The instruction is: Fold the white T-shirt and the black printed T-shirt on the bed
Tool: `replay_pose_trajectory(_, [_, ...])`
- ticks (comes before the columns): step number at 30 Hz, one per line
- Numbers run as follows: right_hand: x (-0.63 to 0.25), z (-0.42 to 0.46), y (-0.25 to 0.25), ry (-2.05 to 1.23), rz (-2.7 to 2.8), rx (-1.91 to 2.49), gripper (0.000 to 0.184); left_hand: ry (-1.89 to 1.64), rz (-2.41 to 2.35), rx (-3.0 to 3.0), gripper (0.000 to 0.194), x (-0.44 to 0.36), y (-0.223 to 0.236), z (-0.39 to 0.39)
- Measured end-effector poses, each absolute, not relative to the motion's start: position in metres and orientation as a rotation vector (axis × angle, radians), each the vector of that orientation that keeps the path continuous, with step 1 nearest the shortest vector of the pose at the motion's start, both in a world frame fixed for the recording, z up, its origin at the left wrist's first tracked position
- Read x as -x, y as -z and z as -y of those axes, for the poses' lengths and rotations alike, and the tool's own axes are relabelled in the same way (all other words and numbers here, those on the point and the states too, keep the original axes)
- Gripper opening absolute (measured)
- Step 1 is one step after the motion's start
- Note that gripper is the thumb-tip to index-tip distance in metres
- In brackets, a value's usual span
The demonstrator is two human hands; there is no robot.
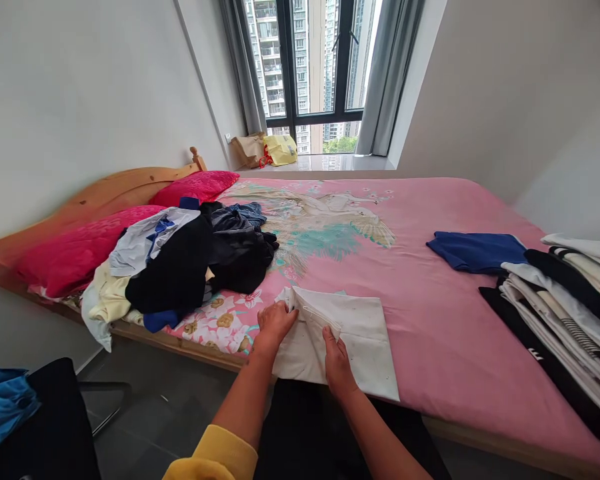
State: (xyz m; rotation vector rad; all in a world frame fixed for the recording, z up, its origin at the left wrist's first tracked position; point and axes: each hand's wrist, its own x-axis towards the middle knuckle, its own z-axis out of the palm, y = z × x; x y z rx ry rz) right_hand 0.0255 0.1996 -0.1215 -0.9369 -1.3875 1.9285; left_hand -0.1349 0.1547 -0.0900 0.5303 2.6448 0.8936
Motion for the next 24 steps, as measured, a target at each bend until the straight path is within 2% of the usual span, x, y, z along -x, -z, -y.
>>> replay_pose_trajectory(7, [-0.027,-0.208,0.100,-2.041,1.190,0.799,0.050,-1.457,-2.133,-0.367,0.029,0.114,0.083,-0.184])
replay_pose_trajectory(12, [-0.057,-0.243,0.077,-1.997,1.012,0.825,0.049,-1.744,-1.822,-0.413,0.034,0.067,0.050,-0.242])
replay_pose_trajectory(18, [-0.152,-0.336,0.068,-1.824,0.742,0.796,0.050,-1.780,-1.656,-0.657,0.023,-0.044,0.021,-0.369])
replay_pose_trajectory(21, [-0.214,-0.384,0.095,-1.779,0.512,0.722,0.048,-1.682,-1.634,-0.832,0.016,-0.125,0.036,-0.416])
replay_pose_trajectory(24, [-0.267,-0.411,0.140,-1.731,0.390,0.815,0.037,-1.581,-1.591,-1.129,0.025,-0.187,0.065,-0.423])
